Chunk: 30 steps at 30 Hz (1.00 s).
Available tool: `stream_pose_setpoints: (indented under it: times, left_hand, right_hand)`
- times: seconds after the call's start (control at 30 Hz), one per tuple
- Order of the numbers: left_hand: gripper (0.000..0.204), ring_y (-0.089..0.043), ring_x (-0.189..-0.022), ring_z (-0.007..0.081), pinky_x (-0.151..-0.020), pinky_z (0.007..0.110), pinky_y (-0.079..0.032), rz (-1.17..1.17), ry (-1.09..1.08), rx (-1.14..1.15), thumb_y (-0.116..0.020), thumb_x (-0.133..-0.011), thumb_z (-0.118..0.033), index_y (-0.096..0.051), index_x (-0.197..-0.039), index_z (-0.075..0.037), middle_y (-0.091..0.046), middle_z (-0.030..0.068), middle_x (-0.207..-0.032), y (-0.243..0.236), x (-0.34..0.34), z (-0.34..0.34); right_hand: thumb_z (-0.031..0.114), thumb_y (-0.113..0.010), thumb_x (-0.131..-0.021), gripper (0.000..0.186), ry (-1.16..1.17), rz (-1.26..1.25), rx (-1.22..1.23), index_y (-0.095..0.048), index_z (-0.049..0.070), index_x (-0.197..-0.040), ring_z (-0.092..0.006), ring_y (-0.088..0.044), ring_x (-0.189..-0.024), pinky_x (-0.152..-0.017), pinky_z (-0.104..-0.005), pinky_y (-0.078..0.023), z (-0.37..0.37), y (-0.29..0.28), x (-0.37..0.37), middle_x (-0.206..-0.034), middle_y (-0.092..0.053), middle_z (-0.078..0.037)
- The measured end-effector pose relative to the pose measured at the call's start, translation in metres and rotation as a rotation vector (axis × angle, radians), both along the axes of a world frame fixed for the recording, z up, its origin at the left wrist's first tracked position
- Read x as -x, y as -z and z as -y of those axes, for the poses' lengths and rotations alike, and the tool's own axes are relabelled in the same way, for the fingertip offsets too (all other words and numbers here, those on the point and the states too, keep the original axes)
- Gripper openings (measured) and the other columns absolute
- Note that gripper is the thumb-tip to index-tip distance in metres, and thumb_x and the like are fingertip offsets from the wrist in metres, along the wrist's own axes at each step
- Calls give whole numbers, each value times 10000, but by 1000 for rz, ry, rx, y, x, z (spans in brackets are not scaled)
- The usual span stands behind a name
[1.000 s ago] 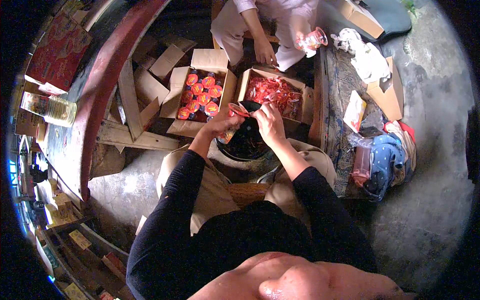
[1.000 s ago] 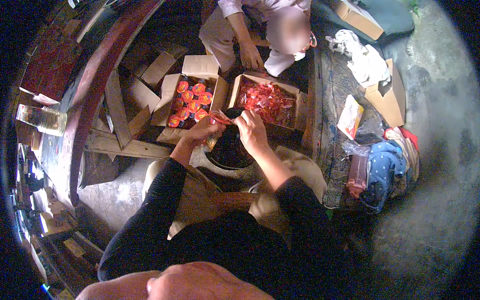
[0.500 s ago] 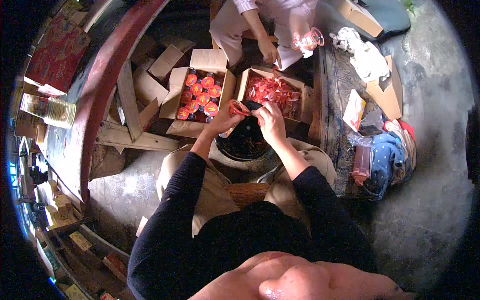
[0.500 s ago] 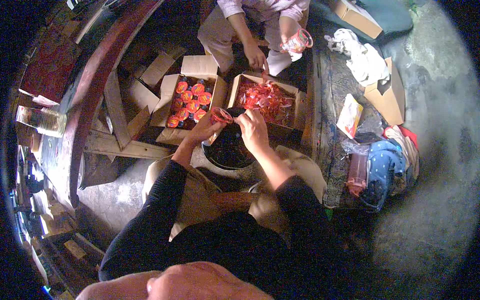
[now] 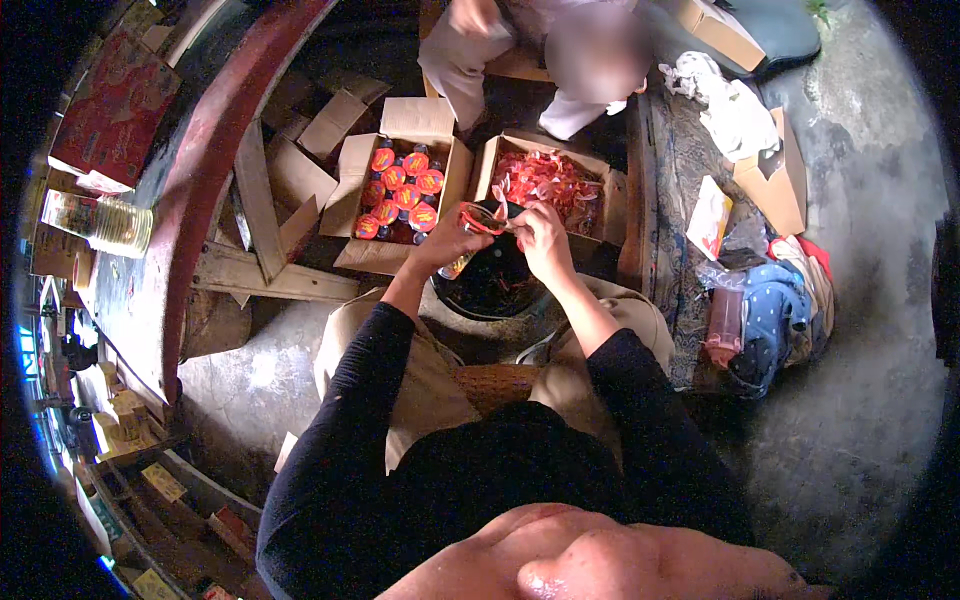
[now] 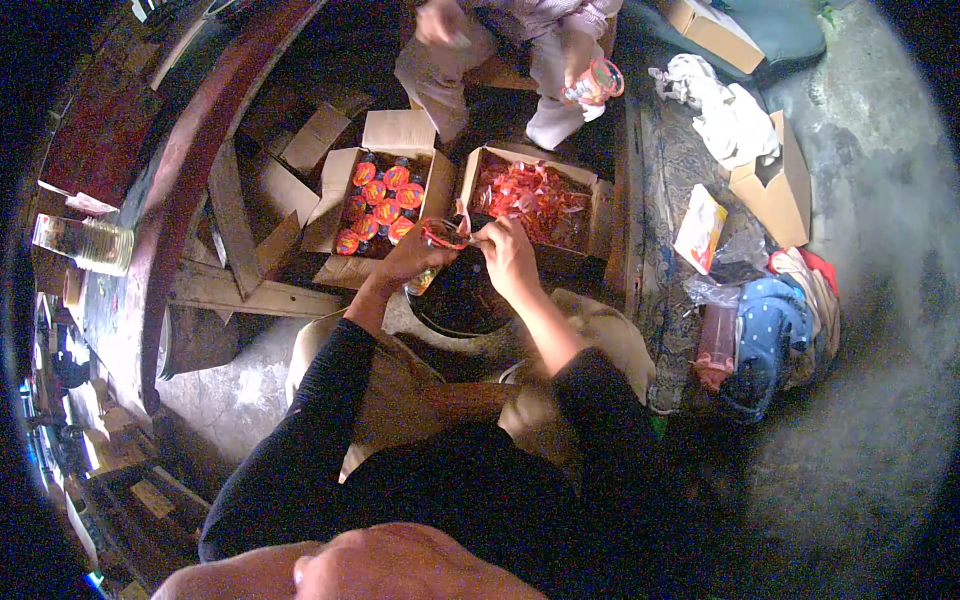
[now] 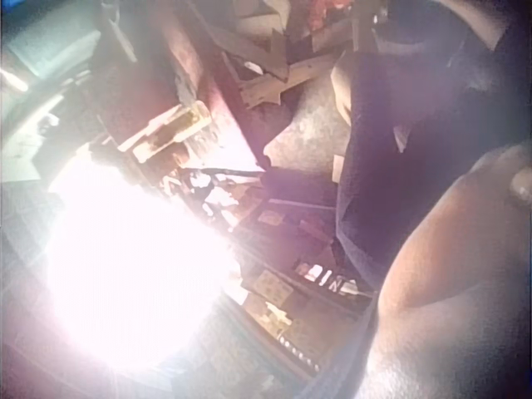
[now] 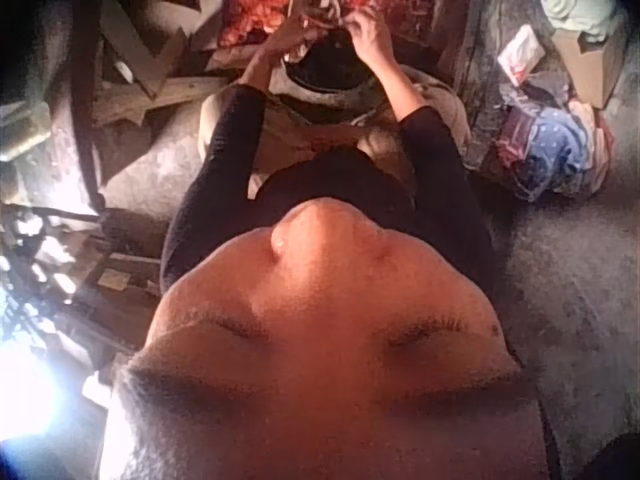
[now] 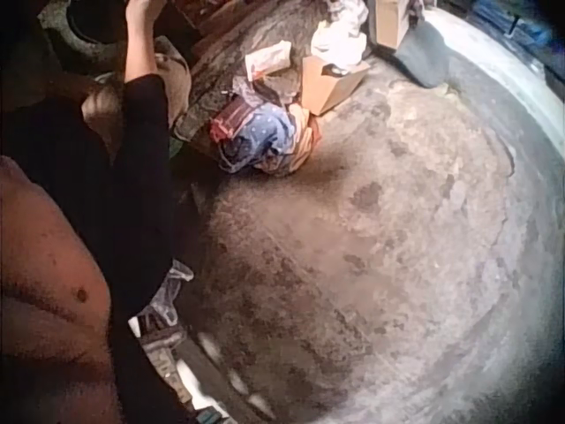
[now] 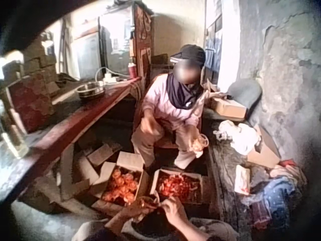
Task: The person sits on the floor and sorts small red items from a cardboard box into a black bucket. They handle the items one by one, picking them up and placing them into the container. Another person is visible in the background performing a similar task.
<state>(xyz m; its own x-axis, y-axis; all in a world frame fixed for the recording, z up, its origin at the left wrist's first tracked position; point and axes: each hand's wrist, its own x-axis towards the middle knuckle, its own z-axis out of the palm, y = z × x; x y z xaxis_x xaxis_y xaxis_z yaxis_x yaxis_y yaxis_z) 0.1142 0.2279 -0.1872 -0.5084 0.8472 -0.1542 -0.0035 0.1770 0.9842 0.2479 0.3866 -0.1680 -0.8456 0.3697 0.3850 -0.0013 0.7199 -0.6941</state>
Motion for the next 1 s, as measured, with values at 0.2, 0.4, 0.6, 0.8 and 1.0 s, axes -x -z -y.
stream_pose_setpoints:
  times: [0.2, 0.4, 0.6, 0.8, 1.0]
  left_hand:
    - [283, -595, -974, 159, -858, 317, -471, -226, -36, -51, -677, -799, -148, -626, -1060, -51, -638, 36, -990, 21, 4, -1]
    - [303, -509, -1053, 133, -921, 292, -399, 73, 105, -112, -618, -839, -222, -602, -1099, -68, -576, 28, -1081, 13, 6, 4]
    - [352, -538, -1072, 150, -945, 319, -418, 1, 74, -84, -689, -833, -189, -570, -1137, -57, -597, 44, -1103, -17, -1, -15]
    - [524, -587, -1020, 174, -913, 334, -458, -96, 15, -76, -774, -794, -258, -534, -1204, -36, -641, 73, -1078, 35, 31, -66]
    - [534, -586, -1073, 207, -924, 349, -464, 28, 47, -52, -680, -878, -300, -496, -1297, -24, -624, 96, -1190, 35, 37, -107]
  right_hand:
    - [29, -650, -805, 41, -9, 21, -175, -638, 59, -830, -306, -549, -885, -798, -416, -469, 4, -8, -3, -878, -548, -107]
    - [-9, -628, -783, 71, -39, 5, -297, -600, 50, -809, -318, -549, -890, -807, -434, -466, 5, -10, -3, -893, -529, -113]
    - [-34, -622, -761, 90, 28, -4, -244, -587, 34, -808, -326, -546, -916, -827, -437, -467, -11, -14, -1, -891, -531, -128]
    - [2, -658, -762, 93, 125, -9, -224, -607, 42, -829, -327, -545, -954, -836, -441, -475, -46, -9, 10, -901, -541, -126]
    - [33, -667, -756, 90, 232, 11, -306, -601, 47, -815, -340, -554, -930, -802, -450, -474, -76, -1, 18, -912, -544, -131]
